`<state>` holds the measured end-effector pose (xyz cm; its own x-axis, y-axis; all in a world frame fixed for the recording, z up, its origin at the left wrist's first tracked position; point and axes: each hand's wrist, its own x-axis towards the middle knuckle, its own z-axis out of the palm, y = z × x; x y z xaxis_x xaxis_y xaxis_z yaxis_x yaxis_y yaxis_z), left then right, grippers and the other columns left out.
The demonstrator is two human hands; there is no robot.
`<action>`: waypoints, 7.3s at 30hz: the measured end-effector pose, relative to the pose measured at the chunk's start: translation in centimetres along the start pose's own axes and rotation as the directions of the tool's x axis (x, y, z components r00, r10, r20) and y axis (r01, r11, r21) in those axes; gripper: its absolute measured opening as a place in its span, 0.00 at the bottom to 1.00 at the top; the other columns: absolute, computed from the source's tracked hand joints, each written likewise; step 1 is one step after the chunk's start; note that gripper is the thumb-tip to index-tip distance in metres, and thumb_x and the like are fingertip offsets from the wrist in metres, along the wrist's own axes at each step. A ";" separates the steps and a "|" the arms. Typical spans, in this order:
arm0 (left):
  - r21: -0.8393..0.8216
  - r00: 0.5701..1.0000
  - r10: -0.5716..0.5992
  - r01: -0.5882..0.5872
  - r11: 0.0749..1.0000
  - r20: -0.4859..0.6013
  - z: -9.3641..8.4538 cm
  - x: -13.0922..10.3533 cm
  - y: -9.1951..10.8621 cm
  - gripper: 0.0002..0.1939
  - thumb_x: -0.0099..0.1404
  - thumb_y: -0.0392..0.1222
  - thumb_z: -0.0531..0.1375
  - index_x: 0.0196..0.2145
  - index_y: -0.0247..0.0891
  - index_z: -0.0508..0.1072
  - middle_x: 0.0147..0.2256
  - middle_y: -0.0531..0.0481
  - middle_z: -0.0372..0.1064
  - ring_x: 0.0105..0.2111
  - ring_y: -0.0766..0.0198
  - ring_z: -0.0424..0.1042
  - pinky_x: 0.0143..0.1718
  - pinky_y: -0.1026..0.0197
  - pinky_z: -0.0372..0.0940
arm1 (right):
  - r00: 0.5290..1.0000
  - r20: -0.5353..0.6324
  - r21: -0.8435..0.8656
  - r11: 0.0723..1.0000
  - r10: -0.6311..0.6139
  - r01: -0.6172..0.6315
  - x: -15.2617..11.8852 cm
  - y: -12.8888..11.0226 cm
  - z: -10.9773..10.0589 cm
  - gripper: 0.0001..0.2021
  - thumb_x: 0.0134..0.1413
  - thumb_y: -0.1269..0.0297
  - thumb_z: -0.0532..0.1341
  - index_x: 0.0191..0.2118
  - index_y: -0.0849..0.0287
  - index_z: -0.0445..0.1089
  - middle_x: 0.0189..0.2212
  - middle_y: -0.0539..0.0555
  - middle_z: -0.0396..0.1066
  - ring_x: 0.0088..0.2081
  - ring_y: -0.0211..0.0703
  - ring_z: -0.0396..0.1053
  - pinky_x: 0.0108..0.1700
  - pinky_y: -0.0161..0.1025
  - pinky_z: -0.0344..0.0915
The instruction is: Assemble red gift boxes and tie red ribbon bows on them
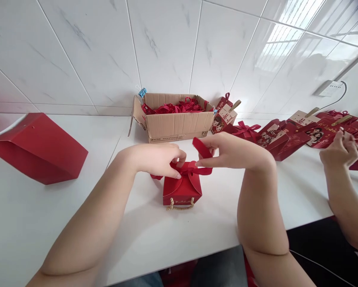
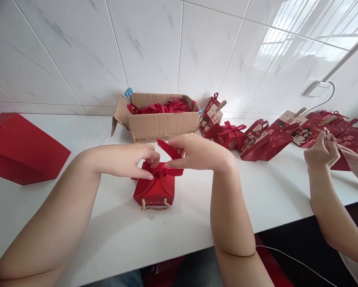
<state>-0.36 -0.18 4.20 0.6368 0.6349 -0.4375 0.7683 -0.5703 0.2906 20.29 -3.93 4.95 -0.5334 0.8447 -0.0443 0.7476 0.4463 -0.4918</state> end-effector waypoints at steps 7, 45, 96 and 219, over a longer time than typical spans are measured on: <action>-0.078 0.995 0.004 -0.012 0.997 -0.099 -0.3 -0.8 0.0 0.10 0.58 0.50 0.56 0.31 0.41 0.69 0.39 0.50 0.73 0.28 0.63 0.69 0.25 0.63 0.57 | 0.993 0.107 -0.052 0.998 0.042 -0.036 0.6 -0.4 0.2 0.11 0.52 0.61 0.61 0.25 0.58 0.59 0.24 0.47 0.65 0.25 0.33 0.59 0.25 0.34 0.52; -0.106 0.989 0.086 -0.099 0.989 -0.124 0.1 0.5 0.3 0.13 0.57 0.53 0.60 0.34 0.45 0.79 0.37 0.51 0.73 0.30 0.64 0.68 0.22 0.64 0.55 | 0.991 0.035 0.140 0.982 0.126 -0.130 -1.1 1.2 -1.1 0.18 0.55 0.49 0.59 0.23 0.59 0.66 0.20 0.49 0.67 0.23 0.34 0.57 0.28 0.36 0.54; -0.188 0.991 0.018 0.008 0.982 0.134 -0.1 1.1 -3.1 0.17 0.50 0.47 0.63 0.19 0.39 0.57 0.19 0.56 0.52 0.19 0.68 0.50 0.21 0.62 0.46 | 0.864 0.117 0.193 0.843 0.489 -0.503 -3.8 7.5 -2.9 0.19 0.48 0.44 0.63 0.32 0.57 0.77 0.28 0.53 0.77 0.27 0.37 0.66 0.30 0.36 0.58; -0.032 0.996 -0.087 0.087 0.996 0.005 0.2 1.6 -1.1 0.11 0.57 0.50 0.55 0.26 0.41 0.65 0.34 0.49 0.73 0.29 0.60 0.68 0.26 0.60 0.56 | 0.972 -0.197 0.907 0.400 0.130 0.131 0.6 6.3 9.4 0.20 0.51 0.57 0.66 0.50 0.56 0.71 0.15 0.43 0.65 0.17 0.30 0.59 0.21 0.29 0.58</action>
<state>-0.21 1.38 2.94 0.5673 0.6795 -0.4652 0.8225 -0.4959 0.2787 20.92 -3.36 -6.31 -0.3434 0.9369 0.0649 -0.1293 0.0213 -0.9914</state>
